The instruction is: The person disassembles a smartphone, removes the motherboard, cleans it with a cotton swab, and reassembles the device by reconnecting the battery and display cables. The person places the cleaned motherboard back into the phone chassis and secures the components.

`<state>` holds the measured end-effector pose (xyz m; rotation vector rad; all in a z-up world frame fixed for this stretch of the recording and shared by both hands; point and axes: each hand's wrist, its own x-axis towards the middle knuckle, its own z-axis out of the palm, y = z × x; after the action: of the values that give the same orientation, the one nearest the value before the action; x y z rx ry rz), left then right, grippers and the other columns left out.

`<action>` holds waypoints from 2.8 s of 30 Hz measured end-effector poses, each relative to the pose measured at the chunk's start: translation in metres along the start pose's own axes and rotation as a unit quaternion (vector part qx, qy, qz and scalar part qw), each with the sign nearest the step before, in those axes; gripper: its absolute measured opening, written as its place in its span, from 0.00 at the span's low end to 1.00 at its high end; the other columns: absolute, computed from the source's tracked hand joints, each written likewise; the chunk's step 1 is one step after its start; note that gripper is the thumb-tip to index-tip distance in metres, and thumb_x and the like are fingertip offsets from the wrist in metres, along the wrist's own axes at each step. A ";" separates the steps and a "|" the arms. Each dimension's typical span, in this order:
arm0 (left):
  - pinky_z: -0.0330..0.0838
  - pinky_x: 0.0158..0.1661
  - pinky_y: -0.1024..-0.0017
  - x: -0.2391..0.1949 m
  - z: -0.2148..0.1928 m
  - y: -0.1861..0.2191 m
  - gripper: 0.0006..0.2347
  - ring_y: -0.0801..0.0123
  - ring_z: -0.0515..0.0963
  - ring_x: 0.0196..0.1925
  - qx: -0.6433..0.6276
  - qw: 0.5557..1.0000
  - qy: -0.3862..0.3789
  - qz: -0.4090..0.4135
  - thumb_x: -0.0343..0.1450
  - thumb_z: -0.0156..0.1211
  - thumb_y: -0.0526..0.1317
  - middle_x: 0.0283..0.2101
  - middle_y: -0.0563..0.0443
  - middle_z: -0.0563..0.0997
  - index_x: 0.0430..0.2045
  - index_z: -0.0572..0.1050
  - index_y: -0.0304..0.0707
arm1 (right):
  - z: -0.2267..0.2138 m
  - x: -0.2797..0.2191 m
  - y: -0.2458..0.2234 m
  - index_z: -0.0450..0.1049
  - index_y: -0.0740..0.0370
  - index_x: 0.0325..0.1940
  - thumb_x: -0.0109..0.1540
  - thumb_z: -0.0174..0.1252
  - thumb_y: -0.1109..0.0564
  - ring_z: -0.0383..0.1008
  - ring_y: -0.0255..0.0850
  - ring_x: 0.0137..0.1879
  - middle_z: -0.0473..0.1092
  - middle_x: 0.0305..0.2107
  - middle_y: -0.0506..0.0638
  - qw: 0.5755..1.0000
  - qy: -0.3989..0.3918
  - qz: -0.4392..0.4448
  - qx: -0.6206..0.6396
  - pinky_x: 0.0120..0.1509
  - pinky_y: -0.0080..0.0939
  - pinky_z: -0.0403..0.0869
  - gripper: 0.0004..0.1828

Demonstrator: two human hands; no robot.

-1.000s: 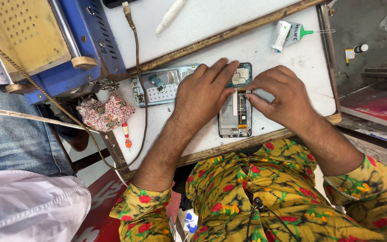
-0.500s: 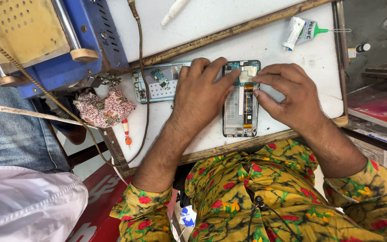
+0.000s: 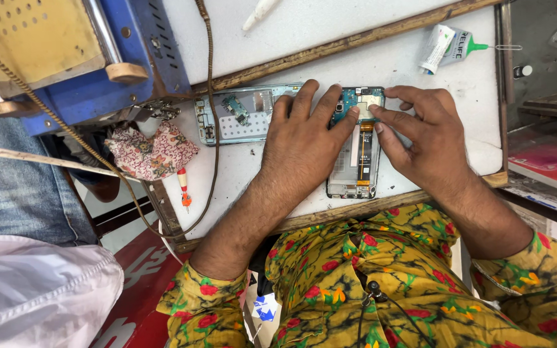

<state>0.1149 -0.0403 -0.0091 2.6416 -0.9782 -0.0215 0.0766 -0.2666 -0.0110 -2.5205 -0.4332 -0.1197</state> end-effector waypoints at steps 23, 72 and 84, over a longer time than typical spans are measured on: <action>0.75 0.55 0.57 -0.059 -0.088 0.052 0.16 0.53 0.80 0.54 -0.328 0.926 0.130 0.136 0.74 0.62 0.33 0.54 0.39 0.77 0.56 0.71 0.33 | -0.005 -0.001 0.002 0.78 0.61 0.59 0.62 0.61 0.68 0.73 0.50 0.57 0.75 0.58 0.52 0.999 0.010 -0.026 0.040 0.63 0.47 0.73 0.20; 0.70 0.46 0.48 -0.038 -0.003 0.096 0.37 0.44 0.70 0.48 -0.033 0.965 0.018 -0.261 0.65 0.70 0.52 0.64 0.27 0.65 0.70 0.60 0.45 | -0.006 -0.020 0.018 0.77 0.65 0.52 0.66 0.55 0.74 0.76 0.46 0.51 0.78 0.44 0.52 0.992 0.096 0.029 0.077 0.57 0.42 0.75 0.14; 0.71 0.45 0.53 -0.029 0.002 0.067 0.38 0.52 0.78 0.43 -0.189 0.938 0.046 -0.285 0.68 0.71 0.44 0.43 0.39 0.79 0.71 0.55 0.39 | -0.001 -0.024 0.026 0.77 0.68 0.53 0.65 0.52 0.75 0.76 0.39 0.45 0.75 0.41 0.55 0.981 0.118 0.056 0.146 0.53 0.36 0.75 0.15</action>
<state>0.0503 -0.0700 0.0064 2.4355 -0.1265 -0.1960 0.0626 -0.2940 -0.0275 -2.2016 -0.1959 -0.2872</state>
